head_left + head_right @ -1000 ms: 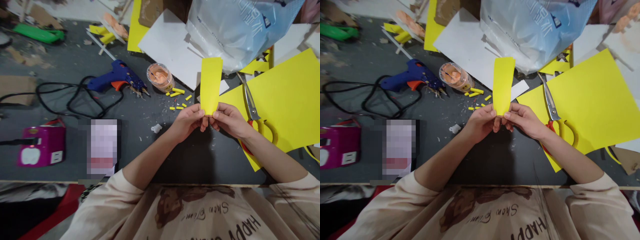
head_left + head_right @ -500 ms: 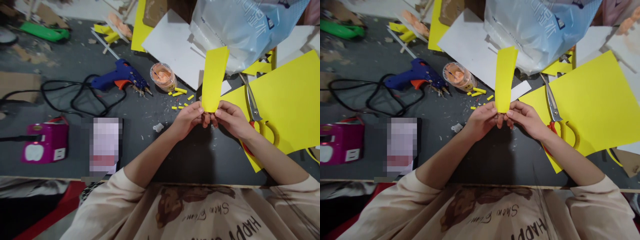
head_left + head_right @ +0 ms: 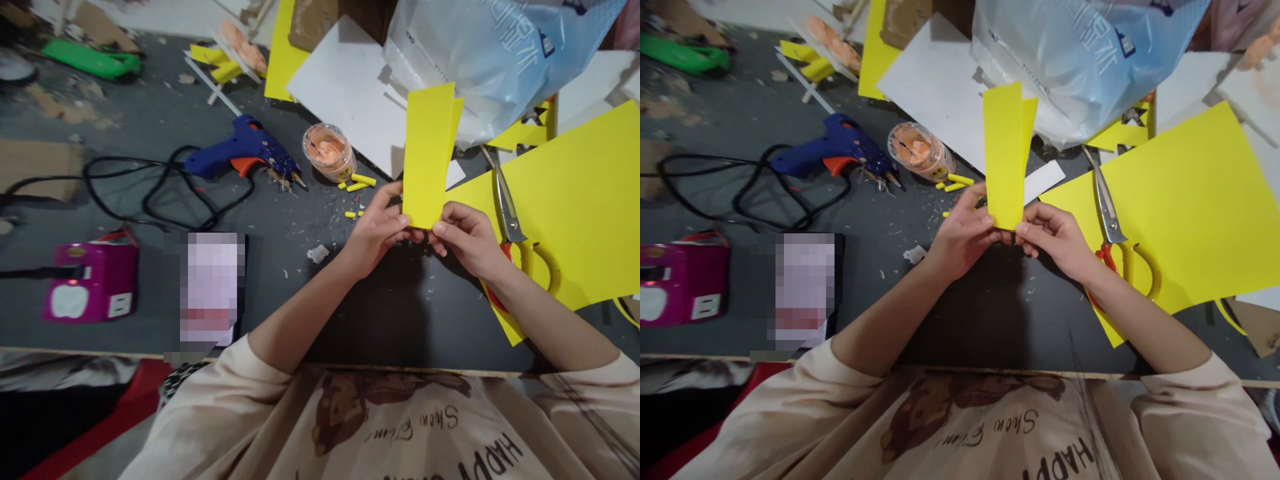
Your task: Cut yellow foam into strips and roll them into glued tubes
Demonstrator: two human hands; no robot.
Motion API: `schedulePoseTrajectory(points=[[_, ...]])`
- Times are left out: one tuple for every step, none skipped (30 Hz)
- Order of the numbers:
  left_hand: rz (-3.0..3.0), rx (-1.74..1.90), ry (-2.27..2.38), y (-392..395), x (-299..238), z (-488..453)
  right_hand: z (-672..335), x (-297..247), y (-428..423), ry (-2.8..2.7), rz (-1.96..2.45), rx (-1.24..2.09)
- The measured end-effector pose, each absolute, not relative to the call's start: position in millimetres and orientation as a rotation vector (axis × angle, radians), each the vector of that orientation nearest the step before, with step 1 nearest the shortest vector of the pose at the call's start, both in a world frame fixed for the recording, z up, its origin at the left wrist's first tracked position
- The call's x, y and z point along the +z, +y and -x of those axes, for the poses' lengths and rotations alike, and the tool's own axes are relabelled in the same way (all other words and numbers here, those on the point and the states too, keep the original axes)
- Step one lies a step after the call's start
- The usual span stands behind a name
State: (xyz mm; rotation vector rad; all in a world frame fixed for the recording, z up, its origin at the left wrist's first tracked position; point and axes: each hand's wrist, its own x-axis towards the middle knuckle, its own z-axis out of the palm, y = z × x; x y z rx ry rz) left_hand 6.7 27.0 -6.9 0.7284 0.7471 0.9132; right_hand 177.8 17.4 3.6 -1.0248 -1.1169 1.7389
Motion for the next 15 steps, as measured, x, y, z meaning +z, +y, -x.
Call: schedulePoseTrajectory(points=[[-0.757,0.955,0.781,27.0,-7.5,-6.6,-177.3,4.1,17.2,-1.128,1.057,1.712],[-0.789,0.989,0.815,26.9,-8.3,-6.7,-176.8,4.8,17.0,-1.141,1.085,1.689],[-0.821,1.016,0.848,26.6,-9.0,-6.8,-176.2,5.6,16.9,-1.155,1.109,1.671],[-0.85,1.037,0.876,26.3,-9.7,-7.0,-175.7,6.3,16.9,-1.169,1.13,1.656],[-0.876,1.048,0.9,25.9,-10.3,-7.3,-175.3,6.8,16.9,-1.182,1.143,1.642],[-0.897,1.056,0.92,25.6,-10.8,-7.5,-175.0,6.9,17.0,-1.191,1.149,1.629],[-0.912,1.06,0.935,25.2,-11.0,-7.7,-174.8,6.7,17.1,-1.197,1.148,1.617],[-0.923,1.066,0.944,25.0,-11.1,-7.9,-174.8,6.2,17.2,-1.197,1.144,1.604],[-0.929,1.07,0.951,24.7,-11.1,-8.0,-174.8,5.4,17.4,-1.193,1.139,1.59],[-0.931,1.073,0.954,24.5,-11.0,-8.1,-174.8,4.5,17.6,-1.185,1.135,1.575],[-0.932,1.076,0.955,24.3,-11.0,-8.2,-175.0,3.5,17.8,-1.177,1.135,1.56],[-0.932,1.076,0.955,24.2,-11.0,-8.2,-175.1,2.7,18.1,-1.172,1.142,1.549],[-0.932,1.075,0.957,24.0,-11.1,-8.2,-175.3,2.0,18.4,-1.171,1.153,1.539],[-0.933,1.07,0.96,23.9,-11.3,-8.2,-175.5,1.5,18.7,-1.175,1.165,1.533],[-0.936,1.063,0.966,23.7,-11.5,-8.2,-175.6,1.2,19.0,-1.18,1.173,1.534]])
